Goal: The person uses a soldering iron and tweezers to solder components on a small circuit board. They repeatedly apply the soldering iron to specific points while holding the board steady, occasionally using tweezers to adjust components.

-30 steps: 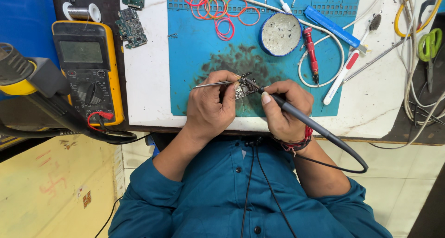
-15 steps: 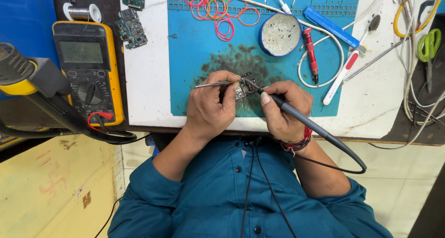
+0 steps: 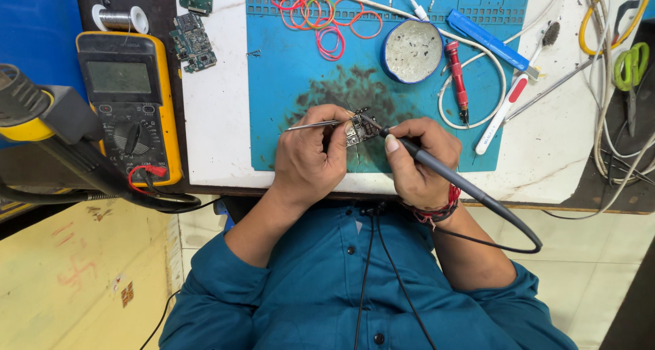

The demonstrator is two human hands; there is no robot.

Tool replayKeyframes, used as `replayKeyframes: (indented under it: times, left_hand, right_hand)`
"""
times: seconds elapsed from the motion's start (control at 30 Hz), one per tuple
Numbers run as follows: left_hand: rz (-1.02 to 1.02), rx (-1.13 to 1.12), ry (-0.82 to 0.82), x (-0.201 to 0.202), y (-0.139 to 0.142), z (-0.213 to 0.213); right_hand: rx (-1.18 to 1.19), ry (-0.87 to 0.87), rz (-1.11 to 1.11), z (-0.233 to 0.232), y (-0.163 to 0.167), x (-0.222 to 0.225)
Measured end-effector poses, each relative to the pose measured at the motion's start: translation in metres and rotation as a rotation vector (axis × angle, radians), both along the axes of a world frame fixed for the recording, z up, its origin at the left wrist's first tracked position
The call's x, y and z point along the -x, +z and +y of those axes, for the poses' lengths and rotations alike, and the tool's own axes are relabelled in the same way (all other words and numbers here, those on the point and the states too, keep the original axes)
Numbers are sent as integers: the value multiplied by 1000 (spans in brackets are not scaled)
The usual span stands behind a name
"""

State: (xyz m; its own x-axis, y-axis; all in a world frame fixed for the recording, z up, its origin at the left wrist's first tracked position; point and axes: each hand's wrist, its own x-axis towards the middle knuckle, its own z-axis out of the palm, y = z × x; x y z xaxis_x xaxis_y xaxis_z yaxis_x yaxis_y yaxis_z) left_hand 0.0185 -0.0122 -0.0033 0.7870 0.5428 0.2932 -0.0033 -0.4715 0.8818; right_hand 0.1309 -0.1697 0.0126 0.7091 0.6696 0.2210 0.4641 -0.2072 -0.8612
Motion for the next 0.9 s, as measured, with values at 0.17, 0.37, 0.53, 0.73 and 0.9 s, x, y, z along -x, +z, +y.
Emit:
replayKeyframes:
  times: [0.17, 0.37, 0.53, 0.73, 0.9]
  left_hand:
    - [4, 6, 4, 0, 1, 0]
    - [-5, 1, 2, 0, 1, 0]
    - [-7, -4, 2, 0, 1, 0]
    - [1, 3, 2, 0, 2, 0]
    - [-1, 5, -1, 0, 2, 0]
  right_hand:
    - [5, -7, -12, 0, 0, 0]
    - [2, -1, -19, 1, 0, 0]
    - [-10, 7, -7, 1, 1, 0]
    - [10, -9, -20, 1, 1, 0]
    - [4, -3, -18, 0, 1, 0]
